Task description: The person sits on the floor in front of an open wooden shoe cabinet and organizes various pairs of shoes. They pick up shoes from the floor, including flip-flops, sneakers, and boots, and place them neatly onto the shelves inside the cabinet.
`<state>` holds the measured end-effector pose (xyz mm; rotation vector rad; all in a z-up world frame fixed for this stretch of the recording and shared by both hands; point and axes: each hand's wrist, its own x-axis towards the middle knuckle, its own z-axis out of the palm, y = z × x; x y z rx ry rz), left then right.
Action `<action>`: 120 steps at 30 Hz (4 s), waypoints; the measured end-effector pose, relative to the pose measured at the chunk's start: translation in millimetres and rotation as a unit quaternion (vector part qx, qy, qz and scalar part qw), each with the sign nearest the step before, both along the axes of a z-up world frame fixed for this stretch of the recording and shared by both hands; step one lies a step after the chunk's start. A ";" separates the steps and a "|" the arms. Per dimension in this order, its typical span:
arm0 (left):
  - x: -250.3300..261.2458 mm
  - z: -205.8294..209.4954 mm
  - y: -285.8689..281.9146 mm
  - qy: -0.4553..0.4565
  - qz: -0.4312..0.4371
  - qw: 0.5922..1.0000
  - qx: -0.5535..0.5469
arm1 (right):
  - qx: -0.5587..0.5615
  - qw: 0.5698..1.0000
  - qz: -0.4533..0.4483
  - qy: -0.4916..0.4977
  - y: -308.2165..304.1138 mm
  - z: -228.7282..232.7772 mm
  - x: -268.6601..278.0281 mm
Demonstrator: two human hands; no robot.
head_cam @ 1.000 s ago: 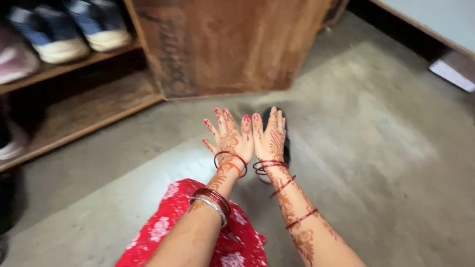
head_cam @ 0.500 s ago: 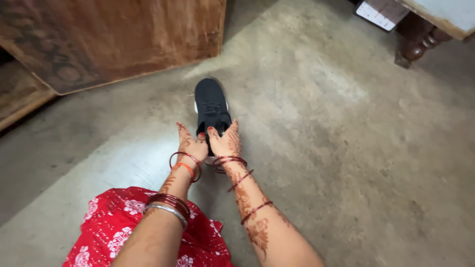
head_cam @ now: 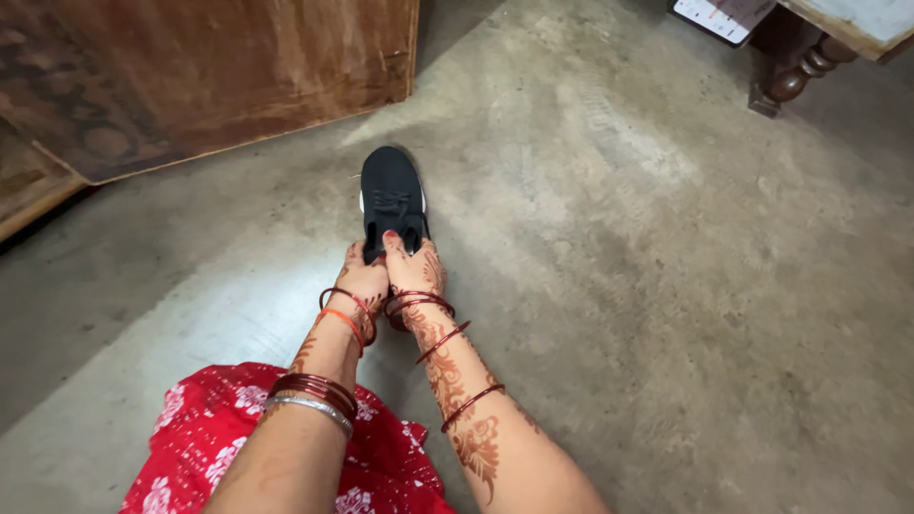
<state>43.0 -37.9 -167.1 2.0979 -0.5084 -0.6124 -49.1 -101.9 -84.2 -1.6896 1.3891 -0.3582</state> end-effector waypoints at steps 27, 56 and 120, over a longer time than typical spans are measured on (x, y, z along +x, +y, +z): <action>36.0 207.1 239.1 0.212 0.440 0.810 -0.325 | 0.180 0.960 0.156 -0.146 215.2 177.9 53.2; 128.9 163.2 486.5 0.061 0.478 0.752 -0.449 | 0.014 0.870 0.430 -0.240 428.5 137.4 191.6; 360.3 29.1 553.5 -0.053 0.467 0.869 -0.154 | 0.204 0.845 0.381 -0.314 514.7 37.9 405.3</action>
